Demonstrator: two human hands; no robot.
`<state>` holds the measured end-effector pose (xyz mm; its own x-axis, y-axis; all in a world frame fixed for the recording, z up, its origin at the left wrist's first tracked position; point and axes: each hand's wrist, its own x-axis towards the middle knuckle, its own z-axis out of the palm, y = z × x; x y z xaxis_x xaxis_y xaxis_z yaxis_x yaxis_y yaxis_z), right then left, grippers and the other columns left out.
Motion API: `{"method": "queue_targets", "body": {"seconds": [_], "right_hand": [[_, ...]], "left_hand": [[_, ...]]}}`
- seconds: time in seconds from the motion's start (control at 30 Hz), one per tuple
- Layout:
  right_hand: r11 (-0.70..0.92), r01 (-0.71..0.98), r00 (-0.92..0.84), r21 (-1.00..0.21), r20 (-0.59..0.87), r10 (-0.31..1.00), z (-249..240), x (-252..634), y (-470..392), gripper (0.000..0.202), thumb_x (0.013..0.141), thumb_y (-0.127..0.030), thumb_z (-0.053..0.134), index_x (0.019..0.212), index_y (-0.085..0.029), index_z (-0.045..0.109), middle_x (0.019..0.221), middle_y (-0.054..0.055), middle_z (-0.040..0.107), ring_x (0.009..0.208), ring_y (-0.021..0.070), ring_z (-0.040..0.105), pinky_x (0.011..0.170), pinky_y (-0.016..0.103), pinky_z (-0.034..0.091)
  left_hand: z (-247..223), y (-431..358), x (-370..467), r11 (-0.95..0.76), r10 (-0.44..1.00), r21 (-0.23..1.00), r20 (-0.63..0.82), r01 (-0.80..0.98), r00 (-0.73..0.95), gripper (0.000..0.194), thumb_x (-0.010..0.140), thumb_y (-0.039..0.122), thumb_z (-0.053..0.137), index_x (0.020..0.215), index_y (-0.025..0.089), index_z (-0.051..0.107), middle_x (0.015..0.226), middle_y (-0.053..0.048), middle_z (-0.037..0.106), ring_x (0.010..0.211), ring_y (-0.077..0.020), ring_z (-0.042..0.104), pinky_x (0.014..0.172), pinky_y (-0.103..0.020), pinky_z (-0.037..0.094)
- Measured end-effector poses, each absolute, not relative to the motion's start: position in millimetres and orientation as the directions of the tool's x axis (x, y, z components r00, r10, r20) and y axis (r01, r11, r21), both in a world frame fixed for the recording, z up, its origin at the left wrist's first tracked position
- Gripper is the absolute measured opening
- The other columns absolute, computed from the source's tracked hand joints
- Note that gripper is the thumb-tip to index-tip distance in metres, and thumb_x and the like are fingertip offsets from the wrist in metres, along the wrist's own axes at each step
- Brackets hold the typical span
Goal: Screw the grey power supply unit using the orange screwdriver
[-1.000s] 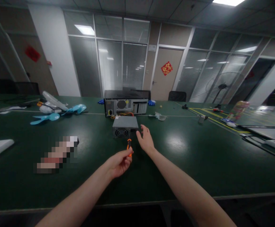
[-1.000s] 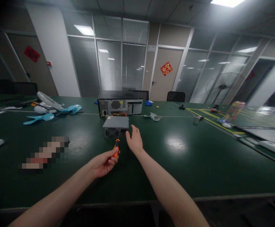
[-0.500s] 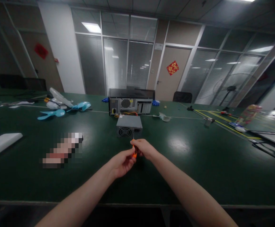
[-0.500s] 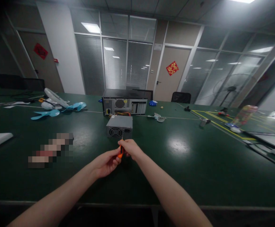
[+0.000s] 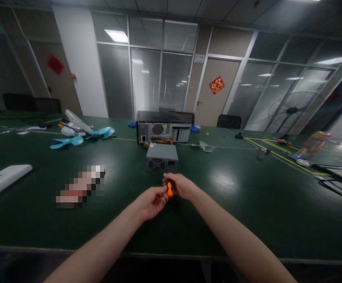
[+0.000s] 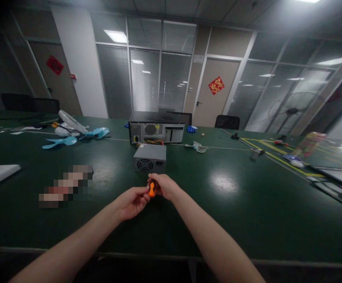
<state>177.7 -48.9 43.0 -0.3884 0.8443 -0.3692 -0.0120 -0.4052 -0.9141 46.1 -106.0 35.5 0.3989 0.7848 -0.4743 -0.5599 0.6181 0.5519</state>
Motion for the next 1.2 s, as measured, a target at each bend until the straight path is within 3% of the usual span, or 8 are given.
{"method": "queue_targets", "body": {"seconds": [0.17, 0.33, 0.47, 0.57, 0.7, 0.9, 1.03, 1.2], "right_hand": [[-0.423, -0.066, -0.402, -0.904, -0.364, 0.84, 43.8, 174.8, -52.5, 0.021, 0.08, -0.033, 0.053, 0.076, -0.012, 0.056, 0.065, 0.002, 0.06, 0.053, 0.0088, 0.056, 0.048, 0.02, 0.046], [-0.532, -0.102, -0.4, -0.841, -0.454, 0.796, 47.9, 167.0, -56.0, 0.02, 0.087, -0.033, 0.042, 0.08, -0.015, 0.048, 0.065, 0.001, 0.059, 0.052, 0.0101, 0.057, 0.049, 0.024, 0.047], [-0.561, -0.126, -0.344, -0.818, -0.495, 0.798, 50.1, 166.4, -65.9, 0.022, 0.088, -0.039, 0.038, 0.079, -0.018, 0.042, 0.051, -0.005, 0.047, 0.043, 0.0085, 0.049, 0.045, 0.022, 0.044], [-0.544, -0.117, -0.325, -0.831, -0.486, 0.811, 48.3, 176.7, -78.8, 0.025, 0.085, -0.044, 0.038, 0.079, -0.019, 0.041, 0.049, -0.007, 0.039, 0.036, 0.0058, 0.038, 0.036, 0.016, 0.032], [-0.417, -0.106, -0.222, -0.903, -0.388, 0.895, 41.9, 196.3, -89.8, 0.023, 0.084, -0.036, 0.032, 0.081, -0.018, 0.046, 0.055, -0.004, 0.042, 0.039, 0.0066, 0.038, 0.035, 0.017, 0.029], [-0.076, 0.229, -0.05, -0.97, -0.089, 0.995, 29.1, 217.6, -83.4, 0.015, 0.078, -0.029, 0.046, 0.087, -0.018, 0.049, 0.07, 0.001, 0.053, 0.051, 0.0101, 0.051, 0.045, 0.022, 0.041], [0.177, 0.528, -0.008, -0.83, 0.204, 0.979, 21.9, 226.7, -86.2, 0.023, 0.084, -0.04, 0.038, 0.091, -0.023, 0.051, 0.066, 0.0, 0.054, 0.052, 0.0129, 0.05, 0.049, 0.025, 0.037], [0.251, 0.697, 0.032, -0.672, 0.379, 0.925, 17.6, 228.2, -90.0, 0.028, 0.087, -0.032, 0.029, 0.091, -0.021, 0.055, 0.082, 0.006, 0.057, 0.076, 0.0175, 0.054, 0.068, 0.029, 0.04]], "left_hand": [[35.0, -108.5, 48.0, 0.447, 0.891, 0.721, -0.411, -0.53, 0.192, 0.012, 0.074, 0.015, 0.058, 0.084, 0.01, 0.053, 0.062, -0.001, 0.054, 0.047, -0.0036, 0.052, 0.044, -0.011, 0.045], [31.3, -117.6, 45.7, 0.269, 0.961, 0.899, -0.272, -0.346, 0.04, 0.017, 0.072, 0.022, 0.06, 0.083, 0.015, 0.05, 0.076, -0.004, 0.058, 0.064, -0.0109, 0.057, 0.053, -0.021, 0.047], [34.4, -103.3, 28.5, -0.049, 0.985, 0.999, 0.05, 0.01, -0.163, 0.029, 0.069, 0.025, 0.062, 0.094, 0.018, 0.052, 0.096, -0.007, 0.055, 0.078, -0.0132, 0.056, 0.066, -0.026, 0.047], [41.2, -78.1, 10.0, -0.276, 0.906, 0.865, 0.38, 0.419, -0.187, 0.035, 0.071, 0.025, 0.058, 0.105, 0.018, 0.051, 0.107, -0.009, 0.05, 0.094, -0.0183, 0.052, 0.086, -0.036, 0.041], [44.5, -42.4, -10.5, -0.393, 0.782, 0.589, 0.618, 0.706, -0.081, 0.05, 0.074, 0.027, 0.054, 0.122, 0.018, 0.043, 0.126, -0.012, 0.039, 0.12, -0.0256, 0.034, 0.102, -0.043, 0.025], [29.3, -10.4, -23.0, -0.429, 0.742, 0.508, 0.669, 0.747, -0.029, 0.053, 0.081, 0.036, 0.045, 0.131, 0.02, 0.034, 0.138, -0.011, 0.027, 0.127, -0.0262, 0.024, 0.103, -0.045, 0.023], [18.5, -5.2, -22.3, -0.471, 0.733, 0.487, 0.679, 0.736, 0.02, 0.053, 0.083, 0.036, 0.042, 0.133, 0.022, 0.032, 0.14, -0.01, 0.024, 0.128, -0.025, 0.023, 0.103, -0.044, 0.024], [12.4, -6.8, -20.9, -0.455, 0.76, 0.494, 0.649, 0.741, 0.035, 0.053, 0.082, 0.036, 0.044, 0.133, 0.022, 0.032, 0.14, -0.01, 0.024, 0.128, -0.0262, 0.023, 0.102, -0.046, 0.025]]}}
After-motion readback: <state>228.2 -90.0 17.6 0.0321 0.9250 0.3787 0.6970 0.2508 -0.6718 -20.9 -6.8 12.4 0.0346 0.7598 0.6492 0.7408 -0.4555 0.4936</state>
